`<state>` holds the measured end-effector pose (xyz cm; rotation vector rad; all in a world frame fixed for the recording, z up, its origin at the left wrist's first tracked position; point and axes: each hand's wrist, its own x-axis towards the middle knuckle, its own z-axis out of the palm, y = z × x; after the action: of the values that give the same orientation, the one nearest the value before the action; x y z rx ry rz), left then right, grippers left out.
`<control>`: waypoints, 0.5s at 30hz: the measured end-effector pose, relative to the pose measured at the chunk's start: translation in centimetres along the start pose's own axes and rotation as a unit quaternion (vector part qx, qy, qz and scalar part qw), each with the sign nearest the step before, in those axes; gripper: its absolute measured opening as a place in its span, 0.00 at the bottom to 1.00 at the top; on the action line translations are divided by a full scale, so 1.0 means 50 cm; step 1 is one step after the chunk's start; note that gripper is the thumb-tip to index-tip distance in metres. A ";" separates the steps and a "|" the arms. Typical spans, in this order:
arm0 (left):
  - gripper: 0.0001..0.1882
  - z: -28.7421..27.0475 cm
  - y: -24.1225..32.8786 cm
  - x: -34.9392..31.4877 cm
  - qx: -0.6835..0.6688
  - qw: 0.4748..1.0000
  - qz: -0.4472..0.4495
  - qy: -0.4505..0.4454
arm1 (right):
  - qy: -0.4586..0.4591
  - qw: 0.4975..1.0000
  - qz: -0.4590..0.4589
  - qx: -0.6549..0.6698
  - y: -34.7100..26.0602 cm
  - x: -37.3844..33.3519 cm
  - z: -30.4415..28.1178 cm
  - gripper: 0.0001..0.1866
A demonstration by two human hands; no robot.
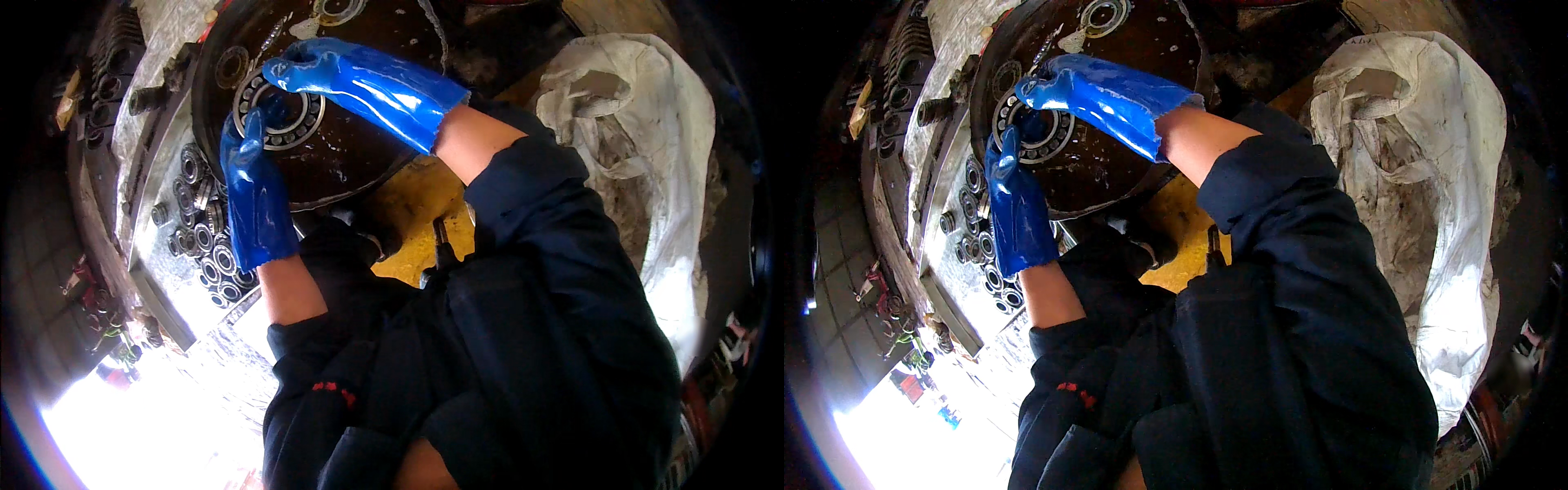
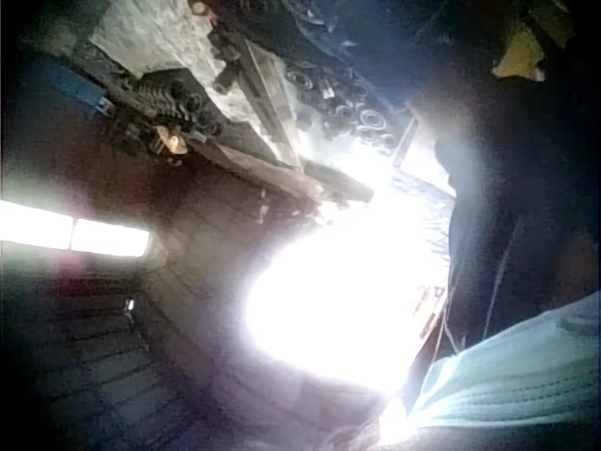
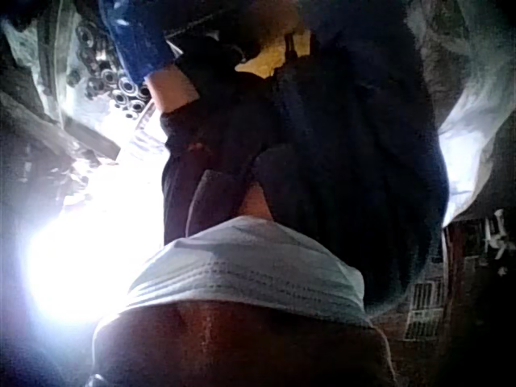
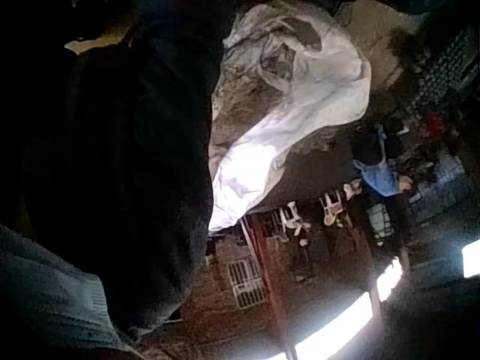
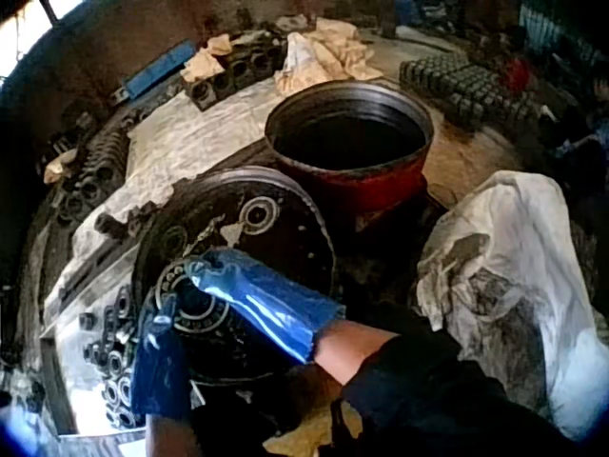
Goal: The person repeatedly dips metal bearings into a dark liquid in a bucket, rubs them by hand, and places them into a metal tray. The process is repeated for multiple bearings throughout the clip.
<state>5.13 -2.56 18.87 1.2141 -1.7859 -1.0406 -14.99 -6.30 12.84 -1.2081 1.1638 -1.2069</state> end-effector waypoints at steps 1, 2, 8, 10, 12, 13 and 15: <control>0.25 -0.001 -0.003 0.003 -0.002 1.000 0.000 -0.002 | -0.010 1.000 -0.006 0.008 0.001 -0.001 -0.004 0.38; 0.25 0.001 -0.007 0.008 -0.005 1.000 -0.001 -0.006 | 0.011 0.999 0.019 -0.026 0.008 0.011 0.003 0.38; 0.25 0.003 -0.030 0.037 -0.030 0.999 -0.013 -0.019 | 0.015 0.995 0.043 -0.088 0.018 0.016 0.001 0.39; 0.25 0.010 -0.029 0.039 -0.030 0.999 -0.016 -0.021 | 0.028 0.993 0.054 -0.100 0.019 0.020 -0.005 0.39; 0.25 0.016 -0.028 0.043 -0.037 0.999 -0.021 -0.025 | -0.003 0.992 0.052 -0.115 0.013 0.022 -0.017 0.40; 0.25 0.010 -0.033 0.044 -0.046 0.998 -0.022 -0.026 | -0.006 0.992 0.052 -0.116 0.011 0.023 -0.014 0.40; 0.24 0.003 -0.058 0.061 -0.087 0.995 -0.029 -0.035 | 0.008 0.992 0.099 -0.083 0.006 0.025 -0.009 0.40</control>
<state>5.16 -6.08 16.59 1.1396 -1.6812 -1.2583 -15.37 -7.55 12.53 -1.1758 1.3838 -0.9883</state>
